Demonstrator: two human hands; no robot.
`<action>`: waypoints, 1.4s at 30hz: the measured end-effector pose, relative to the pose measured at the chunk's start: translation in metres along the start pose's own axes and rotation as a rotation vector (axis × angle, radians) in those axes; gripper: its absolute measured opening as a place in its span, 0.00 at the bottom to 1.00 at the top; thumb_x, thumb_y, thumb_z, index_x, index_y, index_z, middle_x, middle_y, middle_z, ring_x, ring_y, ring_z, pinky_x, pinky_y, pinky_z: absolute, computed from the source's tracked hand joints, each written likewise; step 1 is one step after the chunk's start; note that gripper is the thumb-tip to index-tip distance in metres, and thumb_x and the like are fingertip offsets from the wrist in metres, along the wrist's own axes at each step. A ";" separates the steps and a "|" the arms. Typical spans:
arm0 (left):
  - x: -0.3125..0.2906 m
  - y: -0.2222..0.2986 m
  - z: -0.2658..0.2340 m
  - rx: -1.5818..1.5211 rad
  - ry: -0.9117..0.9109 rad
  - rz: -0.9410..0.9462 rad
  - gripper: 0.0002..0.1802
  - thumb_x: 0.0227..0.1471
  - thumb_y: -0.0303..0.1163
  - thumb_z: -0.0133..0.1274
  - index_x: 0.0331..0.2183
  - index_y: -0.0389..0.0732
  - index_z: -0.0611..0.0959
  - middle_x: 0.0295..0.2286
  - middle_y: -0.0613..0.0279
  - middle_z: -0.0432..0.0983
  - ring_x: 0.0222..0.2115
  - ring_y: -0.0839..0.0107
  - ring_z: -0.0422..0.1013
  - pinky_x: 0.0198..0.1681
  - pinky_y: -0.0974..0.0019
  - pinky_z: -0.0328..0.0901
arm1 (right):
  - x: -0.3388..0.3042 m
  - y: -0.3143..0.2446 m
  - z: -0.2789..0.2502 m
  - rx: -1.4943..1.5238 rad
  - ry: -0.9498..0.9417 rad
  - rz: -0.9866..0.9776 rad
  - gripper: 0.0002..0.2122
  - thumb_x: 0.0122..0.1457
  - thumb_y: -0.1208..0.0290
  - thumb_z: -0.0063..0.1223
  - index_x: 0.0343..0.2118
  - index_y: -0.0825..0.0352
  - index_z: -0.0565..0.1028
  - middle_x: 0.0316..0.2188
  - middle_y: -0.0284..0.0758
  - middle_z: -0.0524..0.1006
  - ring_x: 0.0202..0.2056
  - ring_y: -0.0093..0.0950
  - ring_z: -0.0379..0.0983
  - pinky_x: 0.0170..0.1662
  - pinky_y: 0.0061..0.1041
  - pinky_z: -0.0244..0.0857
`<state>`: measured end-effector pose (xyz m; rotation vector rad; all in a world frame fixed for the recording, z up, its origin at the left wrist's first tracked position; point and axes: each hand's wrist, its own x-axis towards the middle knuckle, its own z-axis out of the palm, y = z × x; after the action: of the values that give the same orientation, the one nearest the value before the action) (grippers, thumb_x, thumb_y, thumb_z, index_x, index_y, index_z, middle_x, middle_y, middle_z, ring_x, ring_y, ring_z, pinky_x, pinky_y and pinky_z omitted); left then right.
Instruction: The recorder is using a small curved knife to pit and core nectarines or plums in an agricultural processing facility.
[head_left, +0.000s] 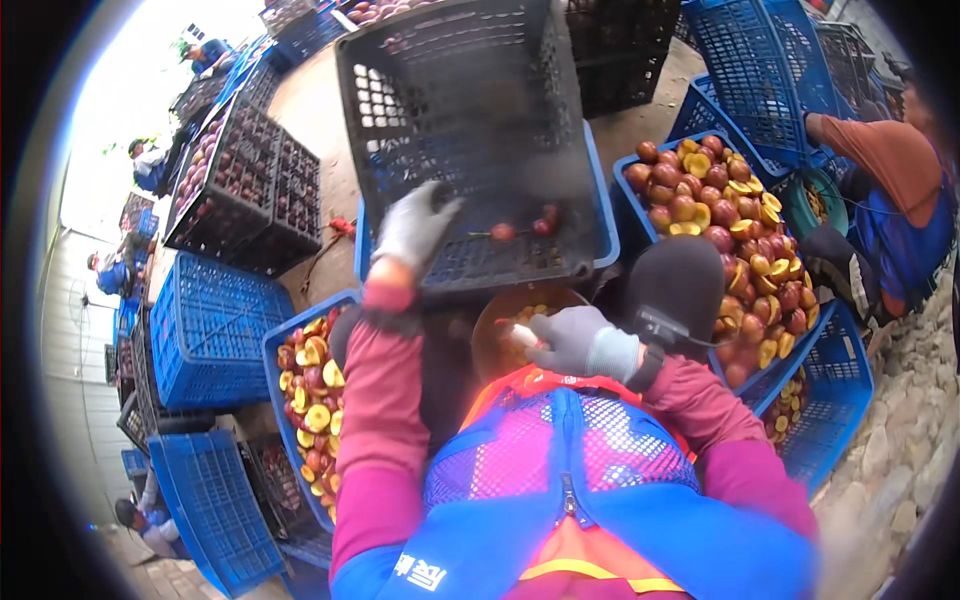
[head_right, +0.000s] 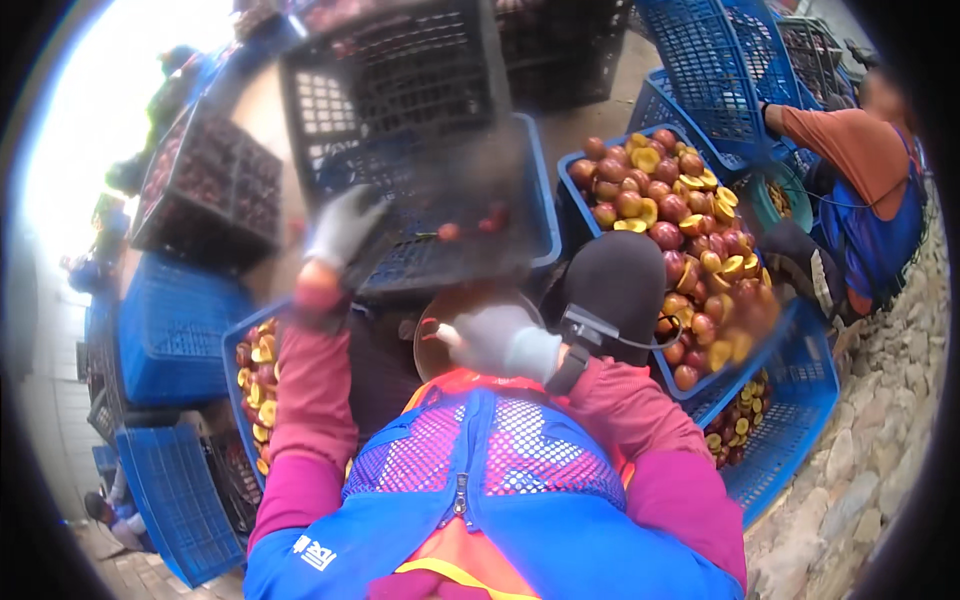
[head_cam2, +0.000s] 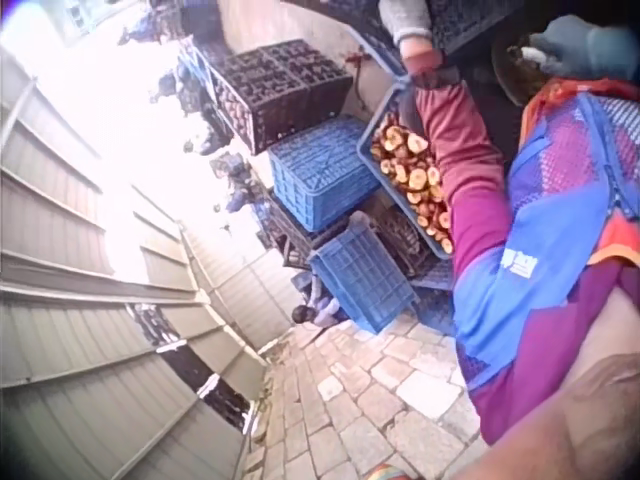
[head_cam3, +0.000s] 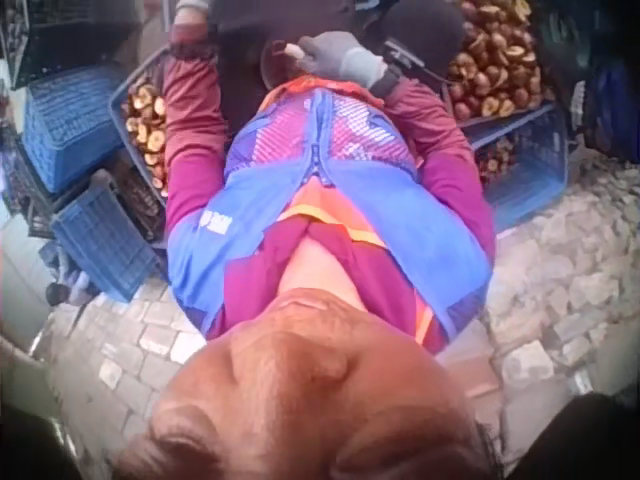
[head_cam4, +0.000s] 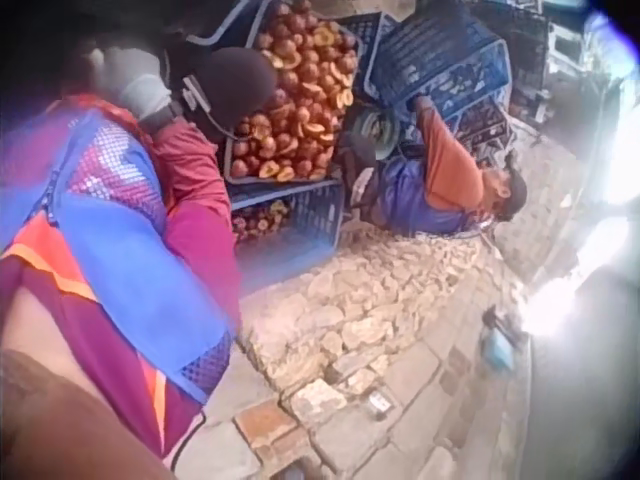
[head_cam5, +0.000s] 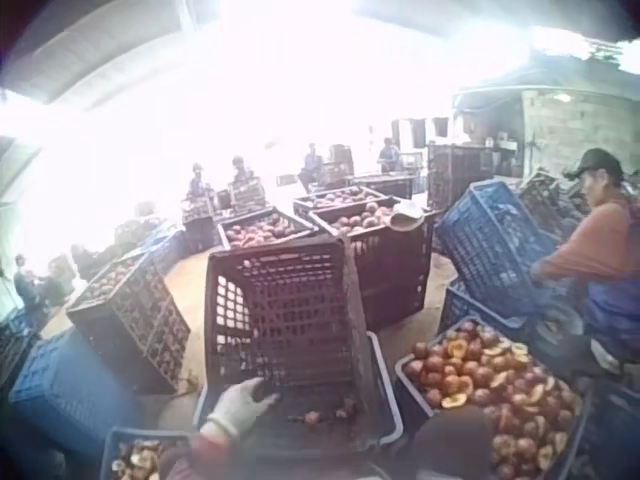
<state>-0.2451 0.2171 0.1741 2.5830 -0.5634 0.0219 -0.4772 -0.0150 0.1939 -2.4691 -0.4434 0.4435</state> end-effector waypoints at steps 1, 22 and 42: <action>0.038 0.006 0.039 0.041 -0.132 -0.002 0.33 0.60 0.52 0.61 0.55 0.36 0.84 0.50 0.40 0.82 0.53 0.44 0.78 0.58 0.50 0.72 | -0.001 0.010 0.000 0.050 0.098 -0.005 0.19 0.66 0.51 0.53 0.39 0.65 0.81 0.29 0.48 0.83 0.33 0.51 0.81 0.39 0.50 0.73; 0.073 0.039 0.116 -1.649 -0.383 -0.273 0.19 0.72 0.38 0.49 0.56 0.38 0.82 0.47 0.59 0.84 0.44 0.66 0.81 0.48 0.63 0.77 | 0.037 0.072 -0.035 0.451 0.718 0.258 0.14 0.66 0.64 0.60 0.47 0.68 0.77 0.29 0.49 0.82 0.32 0.52 0.81 0.35 0.46 0.74; -0.076 0.072 0.097 -1.774 -0.212 -0.403 0.28 0.69 0.56 0.49 0.48 0.40 0.84 0.40 0.56 0.86 0.39 0.56 0.82 0.46 0.56 0.78 | 0.025 0.003 0.022 -0.091 0.530 0.179 0.16 0.69 0.54 0.55 0.39 0.65 0.71 0.22 0.45 0.81 0.24 0.48 0.82 0.27 0.49 0.73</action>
<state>-0.3514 0.1438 0.1138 0.8912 0.0222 -0.5956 -0.4635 0.0037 0.1698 -2.5920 -0.0241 -0.1734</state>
